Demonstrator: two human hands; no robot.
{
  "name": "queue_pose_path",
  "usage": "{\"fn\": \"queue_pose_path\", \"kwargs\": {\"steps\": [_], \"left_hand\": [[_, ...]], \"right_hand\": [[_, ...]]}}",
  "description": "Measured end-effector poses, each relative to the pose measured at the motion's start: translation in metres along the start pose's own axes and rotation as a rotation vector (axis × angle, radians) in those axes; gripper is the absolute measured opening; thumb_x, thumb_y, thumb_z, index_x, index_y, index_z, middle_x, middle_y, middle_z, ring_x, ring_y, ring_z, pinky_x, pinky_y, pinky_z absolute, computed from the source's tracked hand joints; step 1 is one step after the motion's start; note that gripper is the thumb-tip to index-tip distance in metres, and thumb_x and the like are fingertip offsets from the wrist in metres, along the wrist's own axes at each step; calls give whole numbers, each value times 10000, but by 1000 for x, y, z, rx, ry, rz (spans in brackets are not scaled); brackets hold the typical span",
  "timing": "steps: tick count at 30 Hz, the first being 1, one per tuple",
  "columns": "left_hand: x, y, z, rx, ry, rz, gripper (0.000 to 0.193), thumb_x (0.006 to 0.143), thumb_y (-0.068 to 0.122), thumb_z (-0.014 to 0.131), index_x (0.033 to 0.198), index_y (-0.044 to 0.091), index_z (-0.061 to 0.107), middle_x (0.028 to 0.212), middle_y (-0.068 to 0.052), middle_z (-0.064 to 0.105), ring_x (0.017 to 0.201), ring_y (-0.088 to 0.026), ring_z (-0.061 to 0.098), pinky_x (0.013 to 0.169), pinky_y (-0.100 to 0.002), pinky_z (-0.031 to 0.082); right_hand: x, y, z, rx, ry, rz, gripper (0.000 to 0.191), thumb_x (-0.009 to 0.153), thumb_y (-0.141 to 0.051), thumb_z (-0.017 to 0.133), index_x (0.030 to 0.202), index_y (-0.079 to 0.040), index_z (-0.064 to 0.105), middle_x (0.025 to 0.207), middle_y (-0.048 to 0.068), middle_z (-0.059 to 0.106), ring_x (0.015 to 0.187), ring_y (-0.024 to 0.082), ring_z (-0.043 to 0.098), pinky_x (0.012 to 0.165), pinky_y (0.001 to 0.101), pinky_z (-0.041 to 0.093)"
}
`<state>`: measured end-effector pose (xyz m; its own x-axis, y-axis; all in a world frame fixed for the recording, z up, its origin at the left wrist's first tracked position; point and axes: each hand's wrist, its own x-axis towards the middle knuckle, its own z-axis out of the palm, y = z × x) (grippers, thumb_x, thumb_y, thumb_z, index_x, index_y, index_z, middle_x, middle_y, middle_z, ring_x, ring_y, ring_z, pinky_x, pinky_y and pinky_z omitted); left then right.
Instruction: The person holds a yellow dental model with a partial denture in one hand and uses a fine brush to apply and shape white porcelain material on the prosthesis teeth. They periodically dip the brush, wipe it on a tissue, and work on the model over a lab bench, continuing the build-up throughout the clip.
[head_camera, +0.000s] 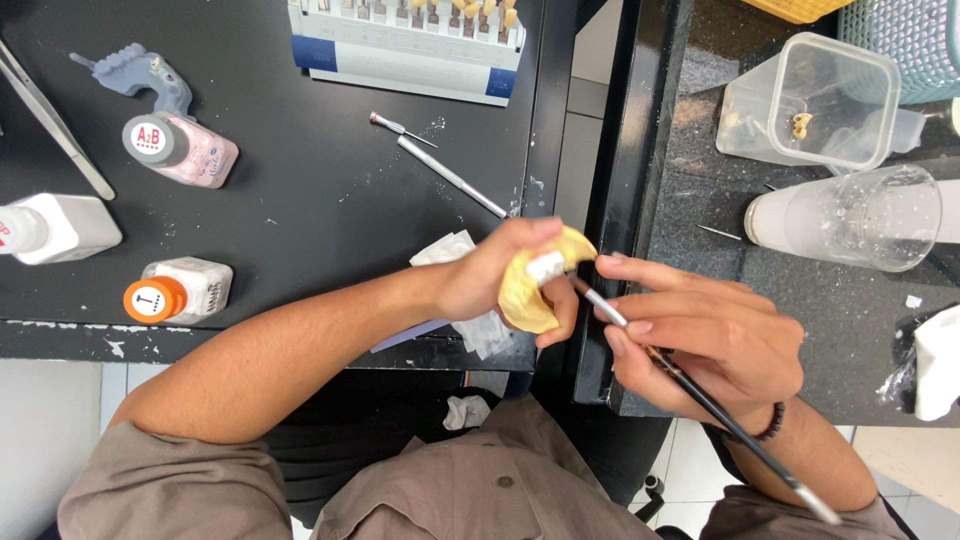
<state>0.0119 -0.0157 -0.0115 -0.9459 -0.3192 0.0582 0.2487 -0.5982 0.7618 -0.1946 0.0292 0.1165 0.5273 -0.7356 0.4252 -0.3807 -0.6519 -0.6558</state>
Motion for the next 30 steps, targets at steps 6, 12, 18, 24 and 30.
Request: {"fn": "queue_pose_path", "kwargs": {"steps": [6,12,18,24,30], "left_hand": [[-4,6,1,-232,15,29,1012,972,745,123,930,-91,693,738,-101,622,507,-140,373,459,-280,279],[-1,14,5,-298,90,80,846,1022,672,215,1064,-73,614,656,-94,552,476,-159,410,444,-277,328],[-3,11,7,-241,82,72,869,1044,685,180,1061,-59,629,688,-93,574,486,-142,430,453,-272,343],[-3,19,-10,-31,280,327,889,1068,694,166,1232,-32,651,739,-89,642,560,-159,528,481,-302,416],[-15,36,-26,-164,453,537,799,1038,624,216,1542,59,474,1019,-132,670,658,-199,583,573,-350,460]], "right_hand": [[1,6,7,-56,10,-66,272,851,65,818,1047,12,637,1007,188,722,1043,346,748,1010,496,648],[2,8,9,-55,59,1,227,900,87,764,1067,31,620,1037,204,723,1063,319,757,965,455,648],[-7,16,8,-66,49,-22,240,838,83,770,1022,33,624,966,211,722,1021,351,747,963,509,637],[-17,26,-17,-117,208,143,203,1023,-28,778,1187,10,664,955,157,714,827,235,740,686,288,588],[3,-2,-23,70,344,240,123,1056,-171,593,1108,-63,621,877,63,726,718,165,722,583,221,551]]}}
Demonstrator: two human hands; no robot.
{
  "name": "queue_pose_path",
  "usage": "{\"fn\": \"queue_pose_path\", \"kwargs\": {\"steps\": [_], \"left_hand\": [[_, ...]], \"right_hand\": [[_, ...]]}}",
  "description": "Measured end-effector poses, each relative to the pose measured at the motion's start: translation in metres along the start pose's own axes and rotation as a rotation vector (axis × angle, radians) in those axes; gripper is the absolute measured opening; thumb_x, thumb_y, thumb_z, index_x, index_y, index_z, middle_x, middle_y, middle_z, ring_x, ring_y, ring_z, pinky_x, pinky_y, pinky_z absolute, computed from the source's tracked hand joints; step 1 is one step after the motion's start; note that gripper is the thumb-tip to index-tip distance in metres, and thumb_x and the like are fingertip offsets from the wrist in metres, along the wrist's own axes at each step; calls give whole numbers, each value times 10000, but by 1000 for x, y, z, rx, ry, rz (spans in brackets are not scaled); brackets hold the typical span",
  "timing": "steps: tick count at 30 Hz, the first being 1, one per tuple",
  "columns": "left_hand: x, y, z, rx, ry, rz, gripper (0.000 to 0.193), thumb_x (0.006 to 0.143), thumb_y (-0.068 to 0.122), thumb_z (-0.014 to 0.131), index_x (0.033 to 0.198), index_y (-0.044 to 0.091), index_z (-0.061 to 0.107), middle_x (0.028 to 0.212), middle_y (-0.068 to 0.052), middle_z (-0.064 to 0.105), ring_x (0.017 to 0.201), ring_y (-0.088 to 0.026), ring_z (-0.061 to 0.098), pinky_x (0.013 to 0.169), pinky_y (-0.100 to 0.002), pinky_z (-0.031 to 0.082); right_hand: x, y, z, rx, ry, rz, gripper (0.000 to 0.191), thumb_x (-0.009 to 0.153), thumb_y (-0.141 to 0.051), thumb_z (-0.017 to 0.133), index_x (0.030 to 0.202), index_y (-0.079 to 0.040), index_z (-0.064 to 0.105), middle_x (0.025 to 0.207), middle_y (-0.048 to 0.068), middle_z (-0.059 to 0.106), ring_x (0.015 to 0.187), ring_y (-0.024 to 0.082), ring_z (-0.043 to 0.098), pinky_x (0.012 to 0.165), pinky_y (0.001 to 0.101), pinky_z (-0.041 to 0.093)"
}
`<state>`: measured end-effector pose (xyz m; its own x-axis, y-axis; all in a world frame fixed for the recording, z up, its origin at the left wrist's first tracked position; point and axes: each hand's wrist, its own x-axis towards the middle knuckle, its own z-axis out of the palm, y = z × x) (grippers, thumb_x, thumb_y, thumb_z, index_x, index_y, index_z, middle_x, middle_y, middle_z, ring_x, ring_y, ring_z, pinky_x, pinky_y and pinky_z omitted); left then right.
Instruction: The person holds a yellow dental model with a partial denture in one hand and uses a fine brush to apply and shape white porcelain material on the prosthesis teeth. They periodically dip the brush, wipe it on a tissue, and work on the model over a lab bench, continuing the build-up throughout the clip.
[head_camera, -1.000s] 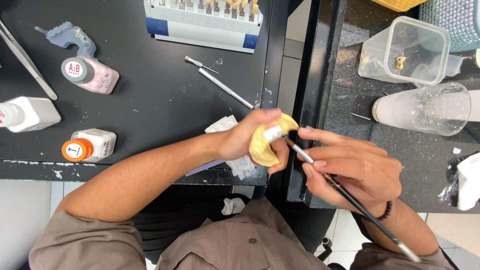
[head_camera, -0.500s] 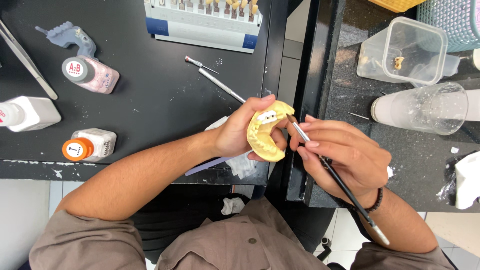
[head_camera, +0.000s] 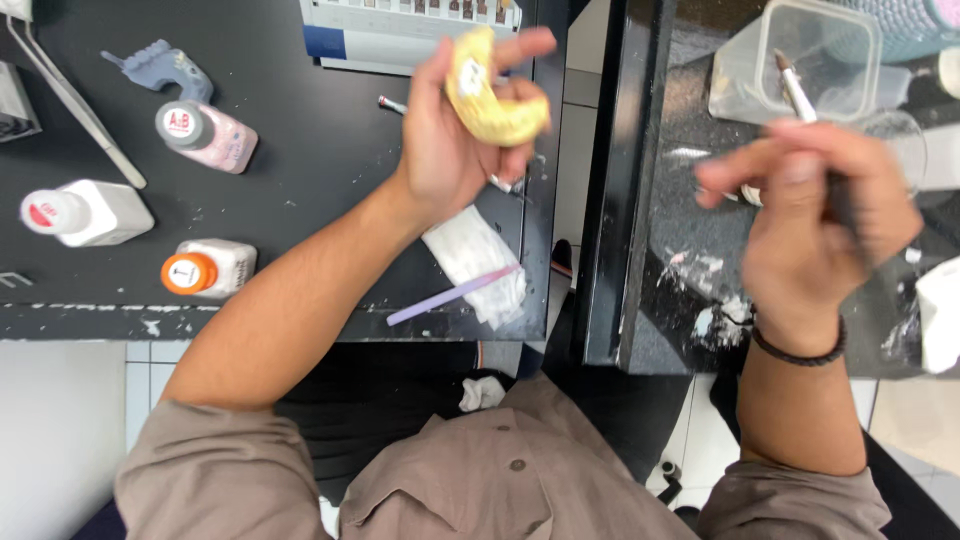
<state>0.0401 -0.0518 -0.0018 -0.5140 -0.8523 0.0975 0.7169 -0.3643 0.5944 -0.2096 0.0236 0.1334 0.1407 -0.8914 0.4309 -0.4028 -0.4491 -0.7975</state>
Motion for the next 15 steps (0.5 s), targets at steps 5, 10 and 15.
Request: {"fn": "queue_pose_path", "kwargs": {"steps": [5,10,15], "left_hand": [[-1,7,-5,-76,93,141,709,1016,581,262,1261,2,591,1103,-162,685,766,-245,622,648,-400,481],[-16,18,3,-50,141,293,618,1033,528,316,1120,0,624,1102,-169,689,822,-280,650,694,-406,499],[-30,27,27,34,149,297,662,1016,536,302,1151,-18,638,1162,-187,731,789,-256,640,716,-386,486]], "right_hand": [[-27,-49,33,-523,-356,-306,129,884,-80,785,958,-33,690,954,117,744,850,295,714,730,383,562],[-40,-65,8,-752,-151,-267,115,976,-1,770,982,-49,666,1012,83,752,858,248,706,751,336,528],[-65,-63,-37,-866,-179,-184,86,979,8,696,1000,-27,621,1005,101,728,871,244,678,778,338,530]]}}
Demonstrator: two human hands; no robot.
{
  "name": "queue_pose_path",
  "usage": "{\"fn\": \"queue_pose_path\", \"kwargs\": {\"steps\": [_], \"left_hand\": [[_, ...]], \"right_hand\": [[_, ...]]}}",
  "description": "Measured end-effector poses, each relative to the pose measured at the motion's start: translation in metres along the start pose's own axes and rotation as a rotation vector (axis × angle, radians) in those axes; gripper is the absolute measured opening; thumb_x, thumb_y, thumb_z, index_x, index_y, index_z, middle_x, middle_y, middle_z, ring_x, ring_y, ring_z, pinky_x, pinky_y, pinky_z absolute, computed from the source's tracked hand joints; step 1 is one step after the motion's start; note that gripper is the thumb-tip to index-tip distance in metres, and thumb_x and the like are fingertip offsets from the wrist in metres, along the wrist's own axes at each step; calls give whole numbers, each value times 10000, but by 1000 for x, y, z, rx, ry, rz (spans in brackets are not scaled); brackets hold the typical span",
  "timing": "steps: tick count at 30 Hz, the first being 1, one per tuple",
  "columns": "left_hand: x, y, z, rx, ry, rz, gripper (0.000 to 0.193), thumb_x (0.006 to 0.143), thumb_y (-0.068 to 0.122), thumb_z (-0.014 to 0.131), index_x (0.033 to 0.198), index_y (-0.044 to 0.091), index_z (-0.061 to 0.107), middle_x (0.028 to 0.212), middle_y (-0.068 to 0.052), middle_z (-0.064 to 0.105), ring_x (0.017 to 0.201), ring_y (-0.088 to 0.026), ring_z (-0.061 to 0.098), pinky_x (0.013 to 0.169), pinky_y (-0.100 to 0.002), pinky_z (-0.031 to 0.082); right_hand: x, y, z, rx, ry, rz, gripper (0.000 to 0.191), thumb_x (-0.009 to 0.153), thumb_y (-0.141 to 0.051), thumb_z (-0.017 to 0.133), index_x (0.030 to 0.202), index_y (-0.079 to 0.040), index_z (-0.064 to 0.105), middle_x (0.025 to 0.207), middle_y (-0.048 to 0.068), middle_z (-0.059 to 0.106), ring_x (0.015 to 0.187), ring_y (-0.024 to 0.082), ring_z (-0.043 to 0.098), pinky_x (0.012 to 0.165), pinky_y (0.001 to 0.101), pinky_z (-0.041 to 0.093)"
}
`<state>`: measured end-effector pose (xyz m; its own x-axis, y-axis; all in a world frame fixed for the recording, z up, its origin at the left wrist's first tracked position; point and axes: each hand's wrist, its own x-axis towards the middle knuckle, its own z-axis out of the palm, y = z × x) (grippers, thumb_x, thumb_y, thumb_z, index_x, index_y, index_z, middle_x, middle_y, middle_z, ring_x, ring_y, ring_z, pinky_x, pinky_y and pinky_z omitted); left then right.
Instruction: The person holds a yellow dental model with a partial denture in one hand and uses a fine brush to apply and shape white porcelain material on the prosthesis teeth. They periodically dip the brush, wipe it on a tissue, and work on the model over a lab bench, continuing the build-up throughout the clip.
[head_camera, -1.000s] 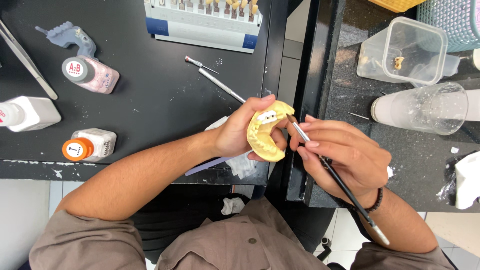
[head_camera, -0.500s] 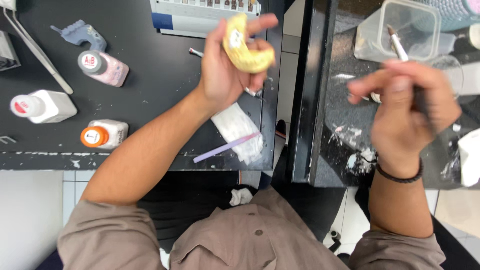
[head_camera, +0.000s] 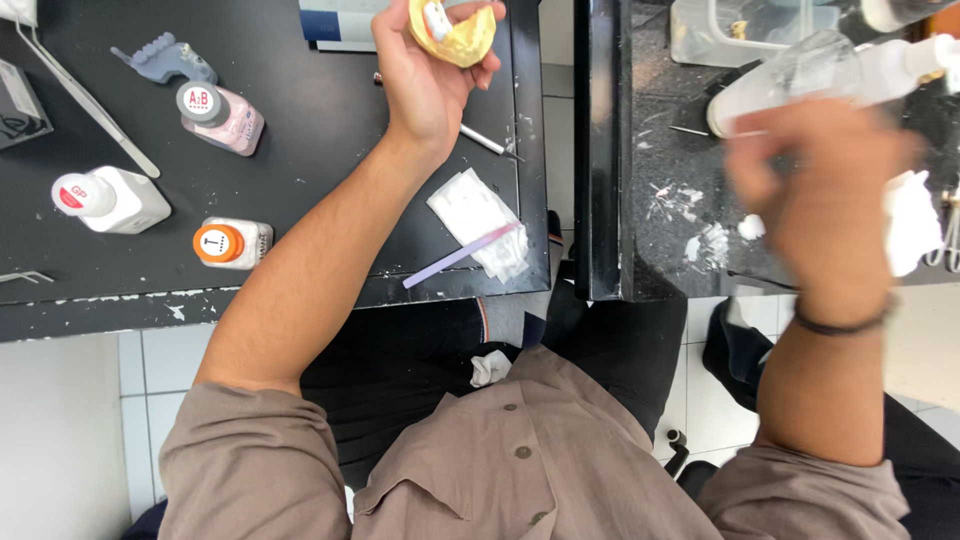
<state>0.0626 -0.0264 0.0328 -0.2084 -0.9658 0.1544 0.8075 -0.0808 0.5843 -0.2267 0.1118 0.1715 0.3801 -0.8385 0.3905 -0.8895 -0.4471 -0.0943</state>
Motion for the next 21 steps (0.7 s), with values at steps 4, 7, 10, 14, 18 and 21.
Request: {"fn": "queue_pose_path", "kwargs": {"steps": [4,7,10,14,18,21], "left_hand": [[-9,4,13,-4,-31,-41,646,1042,535,287,1362,25,522,1140,-207,733,778,-252,639,699,-386,480],[-14,3,17,32,-44,-75,750,1032,548,268,1529,24,469,1138,-170,727,783,-228,636,706,-362,479],[-16,3,18,28,-83,-97,774,1042,548,276,1581,20,450,1158,-154,717,803,-220,627,730,-354,477],[-16,7,18,-16,-151,-141,775,1034,540,262,1585,31,459,1164,-152,707,812,-218,627,732,-348,478],[-20,7,20,-80,-256,-232,796,995,529,228,1575,35,458,1202,-165,709,870,-223,648,772,-352,497],[-24,7,23,-194,-294,-366,790,972,515,235,1586,57,430,1244,-186,706,912,-224,654,816,-353,503]], "right_hand": [[-9,6,43,-140,-172,-10,236,999,9,681,857,-72,511,818,85,634,897,302,667,828,418,569],[-4,16,60,-224,-235,1,172,930,-41,698,932,-49,526,818,137,624,850,386,640,711,491,512],[6,22,59,-170,-298,41,184,924,-55,704,989,-52,533,834,143,634,800,404,631,661,504,496],[24,11,51,-111,-257,-51,261,879,-47,770,979,-60,529,828,128,648,801,378,651,660,479,505],[39,-15,35,284,59,-75,339,971,34,796,939,-63,472,917,94,708,812,198,729,700,305,571],[46,-41,34,883,191,205,347,948,-2,759,955,-83,421,984,31,709,902,89,743,781,221,632]]}}
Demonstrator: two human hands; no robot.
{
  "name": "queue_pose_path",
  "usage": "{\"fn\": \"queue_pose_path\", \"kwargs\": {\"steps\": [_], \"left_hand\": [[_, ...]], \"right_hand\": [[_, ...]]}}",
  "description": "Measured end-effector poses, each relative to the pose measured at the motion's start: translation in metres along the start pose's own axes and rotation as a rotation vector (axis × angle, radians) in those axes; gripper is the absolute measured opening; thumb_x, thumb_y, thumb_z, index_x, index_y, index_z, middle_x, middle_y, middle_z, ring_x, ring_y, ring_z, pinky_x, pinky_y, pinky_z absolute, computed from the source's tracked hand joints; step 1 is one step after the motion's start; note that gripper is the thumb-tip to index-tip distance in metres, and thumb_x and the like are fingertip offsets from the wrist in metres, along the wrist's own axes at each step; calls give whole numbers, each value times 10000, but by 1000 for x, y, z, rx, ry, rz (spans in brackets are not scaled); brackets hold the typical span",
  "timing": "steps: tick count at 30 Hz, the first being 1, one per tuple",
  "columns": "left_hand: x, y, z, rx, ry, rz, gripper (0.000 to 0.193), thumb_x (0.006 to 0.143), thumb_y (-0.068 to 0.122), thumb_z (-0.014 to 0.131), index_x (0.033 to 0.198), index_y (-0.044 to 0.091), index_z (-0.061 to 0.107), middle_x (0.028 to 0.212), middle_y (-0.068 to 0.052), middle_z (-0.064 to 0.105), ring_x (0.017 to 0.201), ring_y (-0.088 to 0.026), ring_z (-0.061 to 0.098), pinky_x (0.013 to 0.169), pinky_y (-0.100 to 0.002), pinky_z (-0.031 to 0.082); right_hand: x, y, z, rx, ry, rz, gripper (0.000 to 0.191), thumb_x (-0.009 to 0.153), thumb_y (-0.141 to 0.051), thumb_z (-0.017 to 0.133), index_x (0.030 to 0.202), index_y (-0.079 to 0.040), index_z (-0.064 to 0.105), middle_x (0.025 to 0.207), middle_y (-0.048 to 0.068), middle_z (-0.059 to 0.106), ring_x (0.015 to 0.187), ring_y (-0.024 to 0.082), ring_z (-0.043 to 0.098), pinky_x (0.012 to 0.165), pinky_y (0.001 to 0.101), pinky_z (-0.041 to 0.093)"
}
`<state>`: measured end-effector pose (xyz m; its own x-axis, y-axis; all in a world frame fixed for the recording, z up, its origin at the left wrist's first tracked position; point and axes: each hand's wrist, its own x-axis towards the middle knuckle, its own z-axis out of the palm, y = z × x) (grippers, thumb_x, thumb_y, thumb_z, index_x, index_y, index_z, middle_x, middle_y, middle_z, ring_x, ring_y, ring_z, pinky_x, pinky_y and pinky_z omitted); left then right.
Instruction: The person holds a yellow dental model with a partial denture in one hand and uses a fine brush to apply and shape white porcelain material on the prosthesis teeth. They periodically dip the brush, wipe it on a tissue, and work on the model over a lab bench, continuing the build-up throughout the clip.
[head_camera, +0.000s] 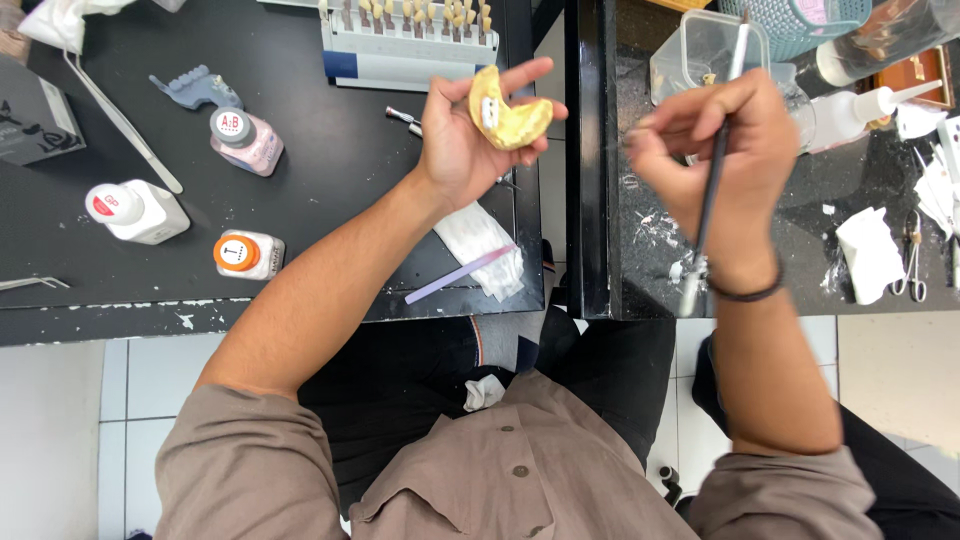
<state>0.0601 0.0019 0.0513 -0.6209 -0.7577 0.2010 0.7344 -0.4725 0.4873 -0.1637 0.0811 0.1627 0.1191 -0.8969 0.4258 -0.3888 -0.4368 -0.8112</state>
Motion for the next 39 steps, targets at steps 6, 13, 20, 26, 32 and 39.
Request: {"fn": "queue_pose_path", "kwargs": {"steps": [6,13,20,26,32,39], "left_hand": [[-2,-5,4,-17,-65,-57,796,995,508,258,1602,28,445,1249,-149,696,1051,-202,629,866,-357,477],[-1,-8,-2,91,-87,-31,806,1002,521,217,1587,26,468,1252,-119,668,981,-184,569,828,-342,450],[-1,-7,-2,117,-73,-48,819,987,519,196,1588,25,453,1274,-130,658,1024,-185,583,830,-341,459],[-1,-6,-2,138,-59,-57,823,974,516,190,1580,19,443,1301,-151,675,1035,-184,594,819,-336,457],[0,-8,-3,127,-96,-46,824,995,517,188,1597,16,444,1288,-155,672,1059,-193,598,844,-341,452],[-1,-8,0,59,-88,-33,779,1004,477,187,1562,6,459,1290,-144,669,1180,-235,602,1142,-450,467]], "right_hand": [[2,5,61,-70,-65,-207,351,1032,97,767,984,1,432,1042,178,739,895,163,766,746,259,644],[10,9,71,-201,-69,-258,363,998,73,792,940,-12,444,1026,172,757,913,161,769,772,246,622],[11,9,75,-222,-75,-254,370,996,53,808,937,-11,448,1031,158,752,878,162,772,747,238,612],[13,10,77,-231,-72,-249,358,986,58,806,925,-9,460,1017,155,754,883,169,773,758,256,613],[11,8,78,-245,-86,-250,354,985,49,806,927,-13,463,1023,144,754,909,171,777,791,268,625],[13,7,80,-342,-95,-314,333,946,28,825,913,-32,499,1023,118,756,893,191,777,774,270,605]]}}
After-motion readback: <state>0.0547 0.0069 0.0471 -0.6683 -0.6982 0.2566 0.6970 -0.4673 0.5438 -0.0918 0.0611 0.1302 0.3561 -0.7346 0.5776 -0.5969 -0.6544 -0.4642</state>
